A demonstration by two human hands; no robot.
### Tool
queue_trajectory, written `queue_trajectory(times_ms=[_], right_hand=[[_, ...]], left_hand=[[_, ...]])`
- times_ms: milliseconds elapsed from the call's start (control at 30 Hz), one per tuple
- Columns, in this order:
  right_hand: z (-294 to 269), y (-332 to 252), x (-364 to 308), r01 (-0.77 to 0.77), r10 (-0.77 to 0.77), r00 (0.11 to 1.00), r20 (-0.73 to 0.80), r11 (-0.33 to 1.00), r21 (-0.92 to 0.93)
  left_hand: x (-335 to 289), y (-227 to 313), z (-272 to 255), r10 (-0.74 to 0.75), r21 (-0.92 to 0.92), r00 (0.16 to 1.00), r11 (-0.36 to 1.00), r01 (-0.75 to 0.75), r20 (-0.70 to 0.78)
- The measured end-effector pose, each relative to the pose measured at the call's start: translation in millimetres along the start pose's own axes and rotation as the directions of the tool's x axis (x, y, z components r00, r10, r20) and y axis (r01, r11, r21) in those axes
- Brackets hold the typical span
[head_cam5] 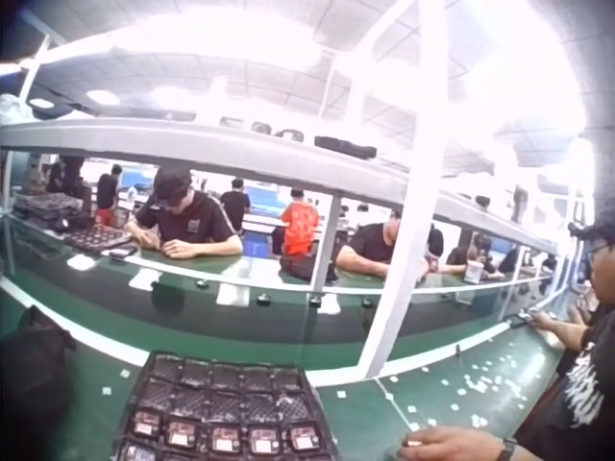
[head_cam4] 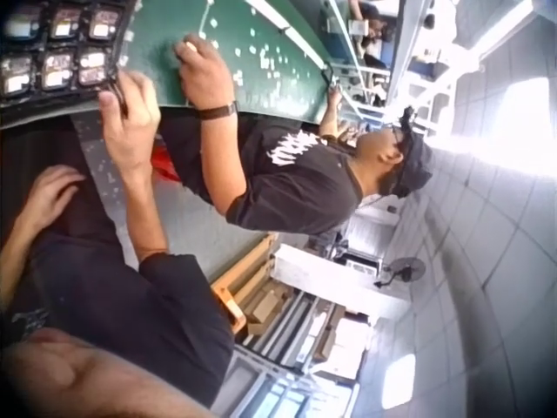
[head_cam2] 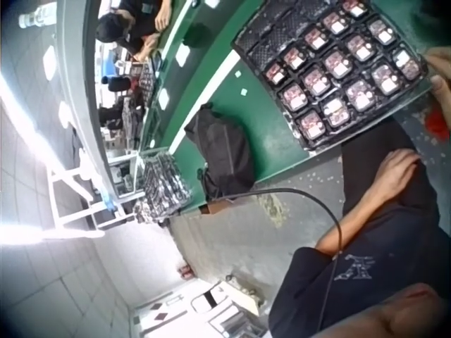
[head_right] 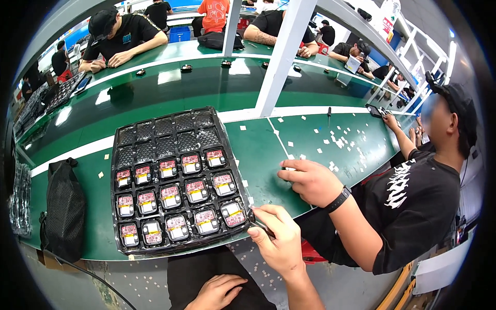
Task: Assembling electronic components, likely smartwatch screens, on a factory production line.
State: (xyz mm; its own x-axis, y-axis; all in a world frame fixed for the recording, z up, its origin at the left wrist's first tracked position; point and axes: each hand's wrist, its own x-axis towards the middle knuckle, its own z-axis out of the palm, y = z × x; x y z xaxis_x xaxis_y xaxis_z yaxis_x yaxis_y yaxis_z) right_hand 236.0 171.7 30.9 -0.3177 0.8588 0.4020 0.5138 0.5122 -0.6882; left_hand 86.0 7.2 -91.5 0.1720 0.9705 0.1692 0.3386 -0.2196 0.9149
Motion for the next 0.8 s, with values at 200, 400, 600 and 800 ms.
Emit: queue_trajectory(times_ms=[200, 400, 600, 800], right_hand=[[-8.8, 20.2, 16.8, -0.037, 0.027, 0.995, -0.096, 0.995, -0.098], [4.4, 46.5, 27.7, -0.138, 0.061, 0.981, -0.184, 0.884, -0.446], [1.8, 45.4, 47.7, -0.36, 0.293, 0.933, -0.211, 0.712, -0.603], [-5.2, 60.5, 44.2, -0.256, 0.141, 0.958, -0.249, 0.812, -0.524]], left_hand=[[-3.4, 2.4, -1.3, 0.007, -0.029, 0.999, 1.0, -0.008, -0.039], [-6.2, 5.4, -2.3, 0.02, -0.106, 0.996, 0.994, -0.029, -0.086], [-9.0, 20.3, -12.4, 0.023, -0.142, 0.996, 0.989, -0.035, -0.086], [-0.7, 44.8, -29.8, 0.064, -0.18, 0.988, 0.98, -0.089, -0.14]])
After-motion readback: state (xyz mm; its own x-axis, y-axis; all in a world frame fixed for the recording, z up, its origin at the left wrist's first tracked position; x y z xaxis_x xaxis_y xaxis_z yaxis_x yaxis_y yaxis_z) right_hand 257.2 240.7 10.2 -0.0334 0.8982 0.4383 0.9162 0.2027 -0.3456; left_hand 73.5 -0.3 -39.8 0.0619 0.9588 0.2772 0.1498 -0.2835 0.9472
